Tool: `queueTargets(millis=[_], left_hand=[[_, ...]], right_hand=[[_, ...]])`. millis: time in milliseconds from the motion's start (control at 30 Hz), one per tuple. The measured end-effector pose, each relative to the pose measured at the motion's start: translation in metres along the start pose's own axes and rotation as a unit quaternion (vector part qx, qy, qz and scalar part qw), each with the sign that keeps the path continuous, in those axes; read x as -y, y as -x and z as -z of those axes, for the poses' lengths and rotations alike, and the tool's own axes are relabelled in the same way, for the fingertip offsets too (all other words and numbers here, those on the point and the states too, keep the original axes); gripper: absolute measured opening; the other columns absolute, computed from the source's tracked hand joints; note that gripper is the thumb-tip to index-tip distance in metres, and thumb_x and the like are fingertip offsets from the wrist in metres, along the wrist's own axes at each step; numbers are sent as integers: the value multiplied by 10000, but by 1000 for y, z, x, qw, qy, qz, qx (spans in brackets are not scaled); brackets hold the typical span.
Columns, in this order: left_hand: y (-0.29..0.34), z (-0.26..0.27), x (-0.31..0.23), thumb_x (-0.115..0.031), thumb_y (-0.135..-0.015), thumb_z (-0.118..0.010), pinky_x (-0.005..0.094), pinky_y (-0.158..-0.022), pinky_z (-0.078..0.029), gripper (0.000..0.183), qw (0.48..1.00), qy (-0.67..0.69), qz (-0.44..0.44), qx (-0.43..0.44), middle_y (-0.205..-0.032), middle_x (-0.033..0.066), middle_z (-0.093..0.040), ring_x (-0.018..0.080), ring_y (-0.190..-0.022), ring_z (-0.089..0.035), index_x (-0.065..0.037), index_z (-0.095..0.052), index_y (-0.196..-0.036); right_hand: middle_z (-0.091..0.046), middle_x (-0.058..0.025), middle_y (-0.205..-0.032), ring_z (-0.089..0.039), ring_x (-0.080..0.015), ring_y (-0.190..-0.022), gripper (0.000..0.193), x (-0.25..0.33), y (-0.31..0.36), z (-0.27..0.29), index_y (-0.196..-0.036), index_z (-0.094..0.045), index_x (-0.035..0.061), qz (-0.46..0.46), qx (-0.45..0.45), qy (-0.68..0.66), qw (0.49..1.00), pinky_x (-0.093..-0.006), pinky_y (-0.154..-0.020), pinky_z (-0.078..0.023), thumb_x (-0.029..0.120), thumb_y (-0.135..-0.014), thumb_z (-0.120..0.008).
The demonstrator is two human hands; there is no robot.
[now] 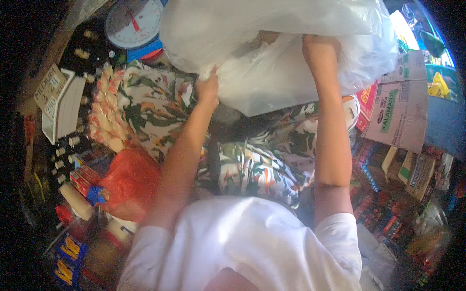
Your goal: The person scoops white granular material from a large sack into a small plastic bag using a scoop, then places the filled bag on a scale. The person repeats this scooping and weighing process multiple times in a small shop setting.
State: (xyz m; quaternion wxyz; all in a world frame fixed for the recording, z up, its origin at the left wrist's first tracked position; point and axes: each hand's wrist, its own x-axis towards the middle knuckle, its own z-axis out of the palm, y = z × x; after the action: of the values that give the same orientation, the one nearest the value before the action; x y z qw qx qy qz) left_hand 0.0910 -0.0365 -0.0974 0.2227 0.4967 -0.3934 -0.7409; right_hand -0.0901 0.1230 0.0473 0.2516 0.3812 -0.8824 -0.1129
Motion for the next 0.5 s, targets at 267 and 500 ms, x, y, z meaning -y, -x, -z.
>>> queueTargets(millis=[267, 500], left_hand=[[-7, -2, -16, -126, -701, -754, 332, -745, -477, 414, 995, -17, -97, 20, -971, 142, -655, 219, -833, -626, 61, -583, -1028], [-29, 8, -2, -135, -709, -724, 329, -751, -465, 371, 973, -200, -112, 29, -937, 151, -662, 235, -851, -630, 49, -618, -1013]], right_hand=[[-625, -206, -844, -625, -318, -738, 254, -14, 44, -9, -966, -580, -30, -170, -21, -213, 962, -425, -650, -470, 198, -883, -505], [-602, -149, -683, -587, -243, -576, 363, 18, 140, -27, -938, -539, -73, -216, 240, -273, 906, -352, -549, -441, 284, -876, -563]])
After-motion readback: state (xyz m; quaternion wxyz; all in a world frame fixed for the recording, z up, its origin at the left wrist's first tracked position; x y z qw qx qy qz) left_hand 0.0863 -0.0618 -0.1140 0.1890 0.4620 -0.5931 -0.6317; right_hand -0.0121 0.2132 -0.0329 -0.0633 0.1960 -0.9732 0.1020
